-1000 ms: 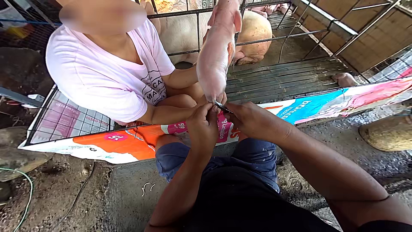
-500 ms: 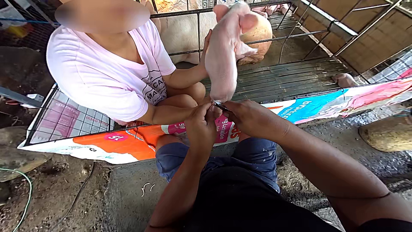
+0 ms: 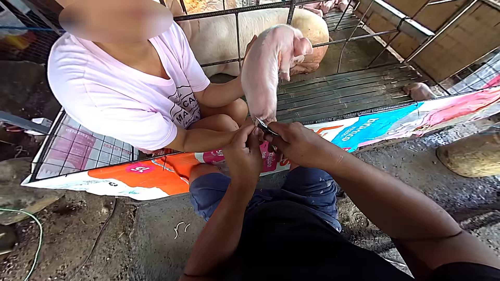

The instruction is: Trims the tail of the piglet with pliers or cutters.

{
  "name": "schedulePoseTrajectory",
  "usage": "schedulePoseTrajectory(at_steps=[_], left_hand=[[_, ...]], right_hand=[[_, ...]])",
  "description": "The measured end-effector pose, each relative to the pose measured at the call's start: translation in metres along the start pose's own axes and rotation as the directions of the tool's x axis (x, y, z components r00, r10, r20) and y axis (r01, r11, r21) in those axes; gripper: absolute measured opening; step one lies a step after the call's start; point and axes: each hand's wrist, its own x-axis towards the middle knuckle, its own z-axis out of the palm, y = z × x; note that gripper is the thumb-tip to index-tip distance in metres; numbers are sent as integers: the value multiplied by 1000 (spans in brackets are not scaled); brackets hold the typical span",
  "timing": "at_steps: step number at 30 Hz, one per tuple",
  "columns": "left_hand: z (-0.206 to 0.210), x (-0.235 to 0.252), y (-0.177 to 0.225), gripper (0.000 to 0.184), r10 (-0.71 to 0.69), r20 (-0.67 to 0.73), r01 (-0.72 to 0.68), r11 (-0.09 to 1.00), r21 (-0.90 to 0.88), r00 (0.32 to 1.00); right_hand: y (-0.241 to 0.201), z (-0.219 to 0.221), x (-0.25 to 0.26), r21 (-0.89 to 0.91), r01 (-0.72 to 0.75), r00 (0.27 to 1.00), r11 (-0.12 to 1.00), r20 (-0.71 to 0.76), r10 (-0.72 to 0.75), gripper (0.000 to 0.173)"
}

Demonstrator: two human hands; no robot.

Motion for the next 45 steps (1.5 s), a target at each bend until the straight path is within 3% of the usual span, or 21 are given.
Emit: schedulePoseTrajectory(at_steps=[8,28,40,45], left_hand=[[-3,-1,2,13,5,-7,-5,999,-42,1000],[-6,-5,3,13,-33,15,34,996,-79,999],[-6,-8,2,12,-51,23,53,995,-84,998],[-5,-9,4,12,-58,46,62,994,-85,997]], right_hand=[[3,5,-2,-98,35,999,995,-36,-39,17],[9,7,-9,91,-11,1000,996,24,8,19],[12,7,-10,-76,-39,999,996,-20,38,28],[10,4,-10,-119,-8,1000,993,-30,5,23]])
